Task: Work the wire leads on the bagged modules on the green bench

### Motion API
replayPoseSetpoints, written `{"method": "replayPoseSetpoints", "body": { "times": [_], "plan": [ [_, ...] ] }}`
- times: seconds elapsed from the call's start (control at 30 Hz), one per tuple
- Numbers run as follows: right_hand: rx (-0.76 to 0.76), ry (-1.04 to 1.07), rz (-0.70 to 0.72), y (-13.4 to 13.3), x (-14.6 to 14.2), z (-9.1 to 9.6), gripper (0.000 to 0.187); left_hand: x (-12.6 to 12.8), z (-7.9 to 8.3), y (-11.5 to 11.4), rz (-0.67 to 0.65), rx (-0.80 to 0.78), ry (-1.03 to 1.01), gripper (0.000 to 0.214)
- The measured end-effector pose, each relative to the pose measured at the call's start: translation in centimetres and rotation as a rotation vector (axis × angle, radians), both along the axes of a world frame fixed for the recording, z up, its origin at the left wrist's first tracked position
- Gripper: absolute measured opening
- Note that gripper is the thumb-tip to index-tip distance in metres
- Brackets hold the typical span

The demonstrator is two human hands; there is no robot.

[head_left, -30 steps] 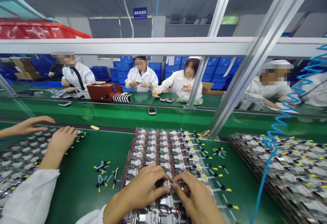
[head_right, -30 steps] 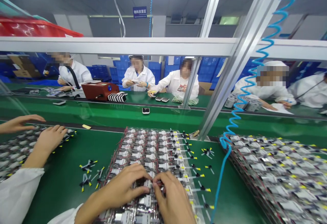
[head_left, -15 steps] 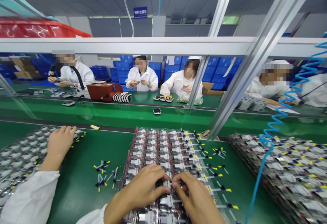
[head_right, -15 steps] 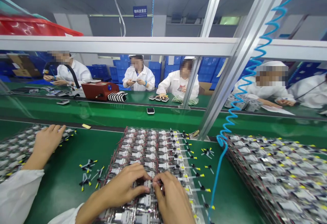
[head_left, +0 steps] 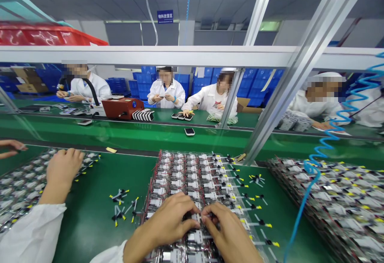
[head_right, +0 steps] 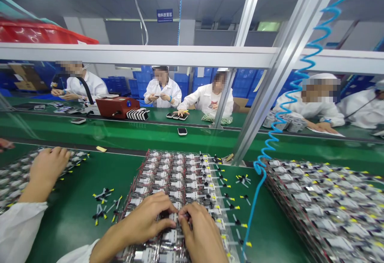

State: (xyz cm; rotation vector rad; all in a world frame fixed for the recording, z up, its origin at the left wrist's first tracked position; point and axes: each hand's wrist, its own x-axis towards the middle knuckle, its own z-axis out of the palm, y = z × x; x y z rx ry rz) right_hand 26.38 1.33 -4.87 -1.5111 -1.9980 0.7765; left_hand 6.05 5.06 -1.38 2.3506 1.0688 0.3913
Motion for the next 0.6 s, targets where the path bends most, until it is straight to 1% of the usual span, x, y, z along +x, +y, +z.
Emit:
{"method": "replayPoseSetpoints", "body": {
  "times": [0.13,0.23,0.47,0.6],
  "plan": [
    [0.004,-0.006,-0.01,0.2,0.1,-0.8,0.021,0.0,0.0,0.0,-0.009,0.0,0.009,0.019],
    [0.001,0.0,-0.01,0.1,0.1,-1.1,0.021,0.0,-0.3,-0.1,-0.006,0.005,0.0,0.017],
    [0.004,0.012,-0.027,-0.2,-0.3,-0.5,0.018,0.0,-0.7,-0.1,-0.013,0.016,-0.01,0.016],
    [0.024,-0.058,-0.026,-0.4,-0.6,0.1,0.02,-0.2,-0.5,-0.1,-0.011,0.009,0.008,0.016]
  ]
}}
